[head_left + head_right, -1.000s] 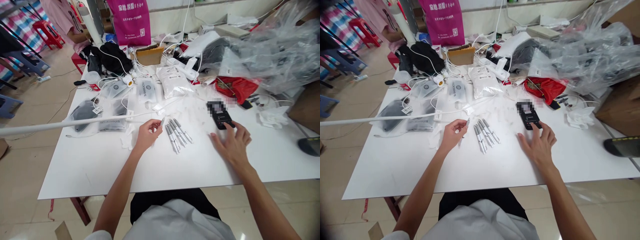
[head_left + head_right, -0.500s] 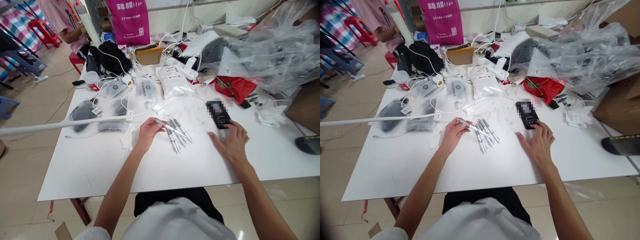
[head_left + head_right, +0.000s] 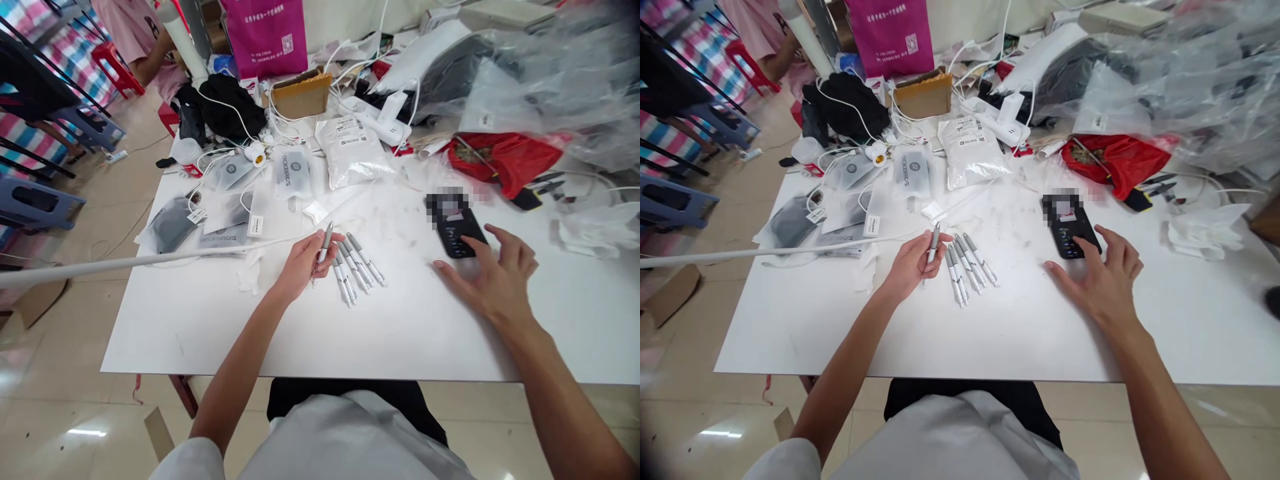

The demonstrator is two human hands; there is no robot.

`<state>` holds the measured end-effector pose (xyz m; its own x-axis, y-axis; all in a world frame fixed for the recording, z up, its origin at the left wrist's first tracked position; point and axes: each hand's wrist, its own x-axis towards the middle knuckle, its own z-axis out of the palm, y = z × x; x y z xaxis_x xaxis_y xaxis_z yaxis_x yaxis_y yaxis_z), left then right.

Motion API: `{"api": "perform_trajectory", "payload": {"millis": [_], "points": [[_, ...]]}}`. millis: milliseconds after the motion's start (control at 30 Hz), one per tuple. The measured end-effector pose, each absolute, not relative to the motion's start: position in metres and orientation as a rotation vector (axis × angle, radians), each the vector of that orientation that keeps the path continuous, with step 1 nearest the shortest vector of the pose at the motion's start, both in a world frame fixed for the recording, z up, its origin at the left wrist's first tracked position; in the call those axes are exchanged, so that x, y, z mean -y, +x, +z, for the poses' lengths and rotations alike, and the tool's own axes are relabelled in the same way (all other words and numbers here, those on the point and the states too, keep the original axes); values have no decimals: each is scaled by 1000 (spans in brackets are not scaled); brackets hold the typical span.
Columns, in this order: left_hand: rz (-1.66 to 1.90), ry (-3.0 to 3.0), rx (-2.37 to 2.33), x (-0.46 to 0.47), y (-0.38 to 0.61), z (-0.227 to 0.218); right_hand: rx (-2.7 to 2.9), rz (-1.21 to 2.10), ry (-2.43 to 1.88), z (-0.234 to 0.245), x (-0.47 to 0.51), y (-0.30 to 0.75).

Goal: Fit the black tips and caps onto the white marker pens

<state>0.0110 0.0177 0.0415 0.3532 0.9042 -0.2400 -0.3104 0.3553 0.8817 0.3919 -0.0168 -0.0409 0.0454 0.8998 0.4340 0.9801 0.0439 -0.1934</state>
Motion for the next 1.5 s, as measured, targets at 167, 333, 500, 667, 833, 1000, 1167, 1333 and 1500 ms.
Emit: {"api": "perform_trajectory", "payload": {"millis": [167,333,500,667,833,1000,1167,1333,1500], "points": [[870,785,-739,-25,26,37,1869,-209,-1944,-41,2,396],[911,752,-802,-25,23,27,1860,-253,-1841,-37,2,399],[998,722,-819,-23,19,22,1933,-298,-1825,-46,0,399],[1012,697,-765,-23,23,19,1899,-416,-1732,-61,-8,407],[1015,628,-646,-23,25,16,1866,-496,-1543,-61,-9,417],[1050,613,-670,-23,22,15,1848,-437,-1574,-62,-9,420],[1067,605,-651,-26,22,14,1809,-442,-1633,-63,-10,418],[1069,613,-584,-26,23,13,1784,-441,-1648,-70,-16,425],[1085,602,-602,-24,24,13,1701,-452,-1479,-72,-19,423]]}}
